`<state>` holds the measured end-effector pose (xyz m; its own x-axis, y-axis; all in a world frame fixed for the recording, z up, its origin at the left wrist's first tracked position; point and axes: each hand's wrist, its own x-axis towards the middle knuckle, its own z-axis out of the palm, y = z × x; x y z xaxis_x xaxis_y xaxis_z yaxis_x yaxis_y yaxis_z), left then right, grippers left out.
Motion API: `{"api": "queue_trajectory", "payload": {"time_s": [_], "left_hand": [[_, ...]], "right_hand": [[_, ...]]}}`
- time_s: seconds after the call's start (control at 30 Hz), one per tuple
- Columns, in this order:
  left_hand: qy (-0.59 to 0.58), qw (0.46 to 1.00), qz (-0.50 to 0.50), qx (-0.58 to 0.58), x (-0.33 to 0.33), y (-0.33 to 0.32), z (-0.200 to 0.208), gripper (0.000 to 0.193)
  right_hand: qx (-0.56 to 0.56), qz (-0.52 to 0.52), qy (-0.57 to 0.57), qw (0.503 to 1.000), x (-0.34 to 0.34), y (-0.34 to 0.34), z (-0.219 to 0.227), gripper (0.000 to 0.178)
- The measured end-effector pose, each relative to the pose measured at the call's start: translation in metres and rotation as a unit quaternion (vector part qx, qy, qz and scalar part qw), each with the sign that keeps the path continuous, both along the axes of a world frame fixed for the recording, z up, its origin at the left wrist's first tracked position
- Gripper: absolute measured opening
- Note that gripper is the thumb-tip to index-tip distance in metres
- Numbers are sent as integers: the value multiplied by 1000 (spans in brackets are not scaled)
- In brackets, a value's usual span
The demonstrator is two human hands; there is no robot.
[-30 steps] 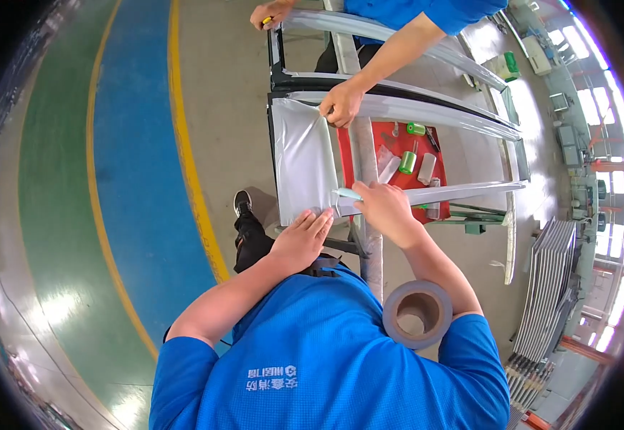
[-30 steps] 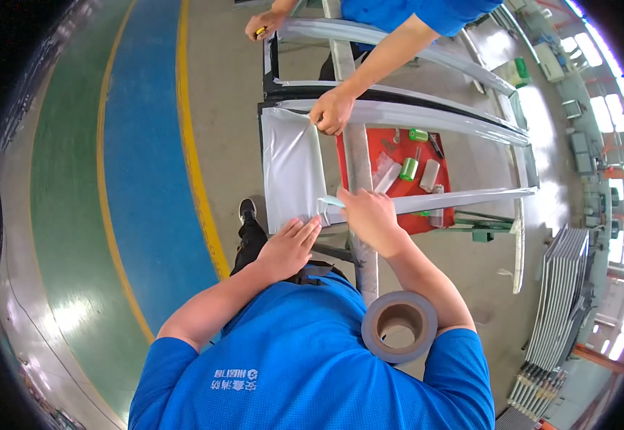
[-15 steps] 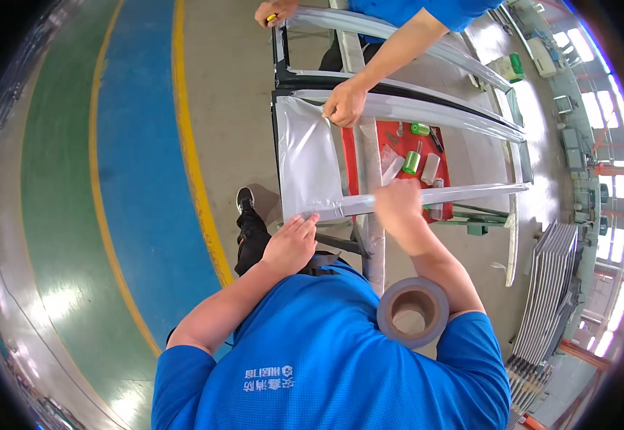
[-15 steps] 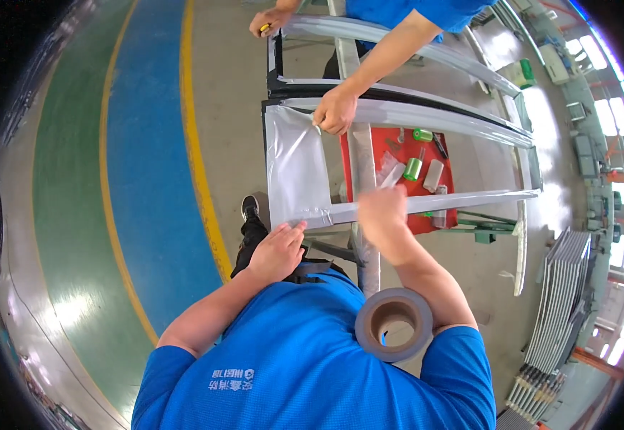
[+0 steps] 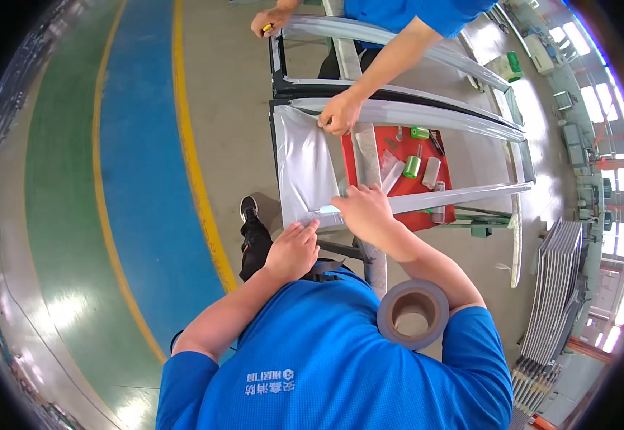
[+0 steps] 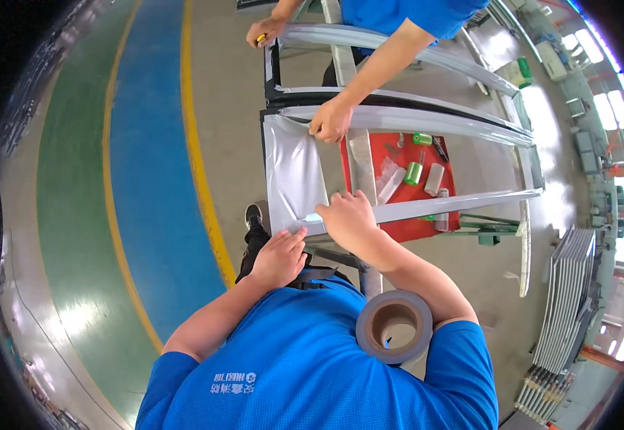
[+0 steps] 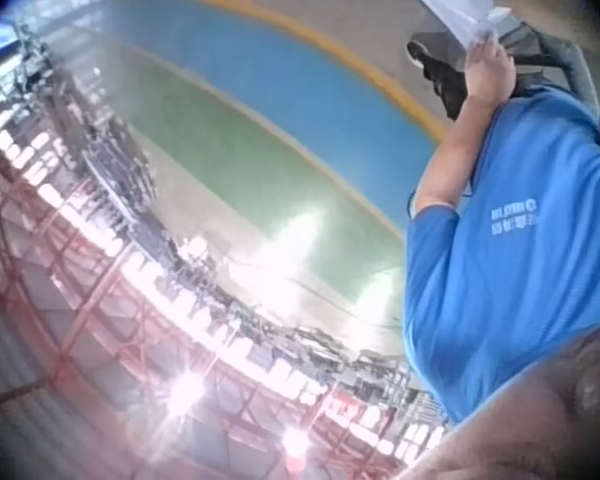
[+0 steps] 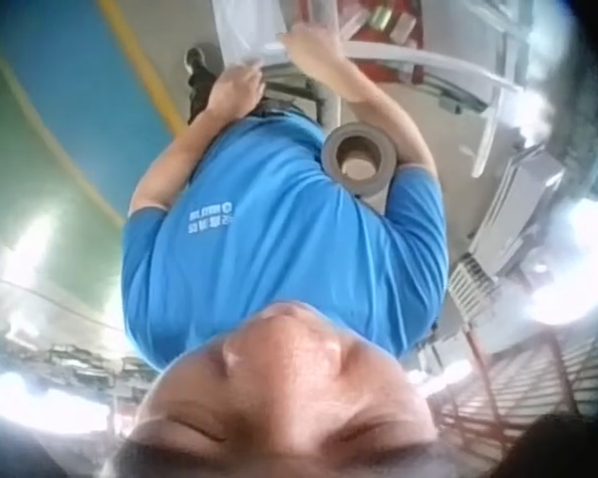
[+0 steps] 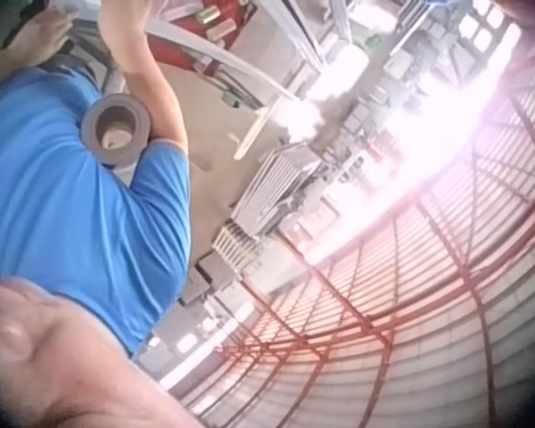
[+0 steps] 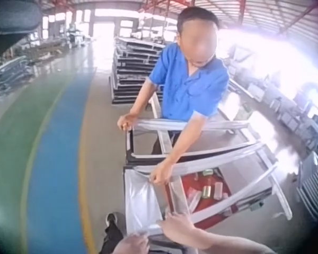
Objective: Applying protective film or tape to metal window frames and cutting it to size.
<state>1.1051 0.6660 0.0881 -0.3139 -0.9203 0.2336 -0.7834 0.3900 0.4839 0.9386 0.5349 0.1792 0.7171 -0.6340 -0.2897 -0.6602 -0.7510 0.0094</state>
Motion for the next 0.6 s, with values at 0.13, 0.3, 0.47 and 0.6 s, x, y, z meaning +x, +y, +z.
{"api": "queue_trajectory", "payload": {"time_s": [0.13, 0.3, 0.47, 0.6], "left_hand": [[2, 1000, 0, 15, -1, 1, -2, 23], [4, 1000, -5, 21, 5, 1, -5, 21], [182, 977, 71, 85, 17, -11, 2, 15], [409, 819, 349, 201, 52, -34, -18, 17]], "right_hand": [[14, -47, 143, 988, -2, -9, 3, 19], [-63, -149, 195, 967, -41, -16, 30, 17], [-50, -156, 34, 986, -30, -8, 34, 27], [-20, -209, -26, 977, -47, -6, 27, 29]]}}
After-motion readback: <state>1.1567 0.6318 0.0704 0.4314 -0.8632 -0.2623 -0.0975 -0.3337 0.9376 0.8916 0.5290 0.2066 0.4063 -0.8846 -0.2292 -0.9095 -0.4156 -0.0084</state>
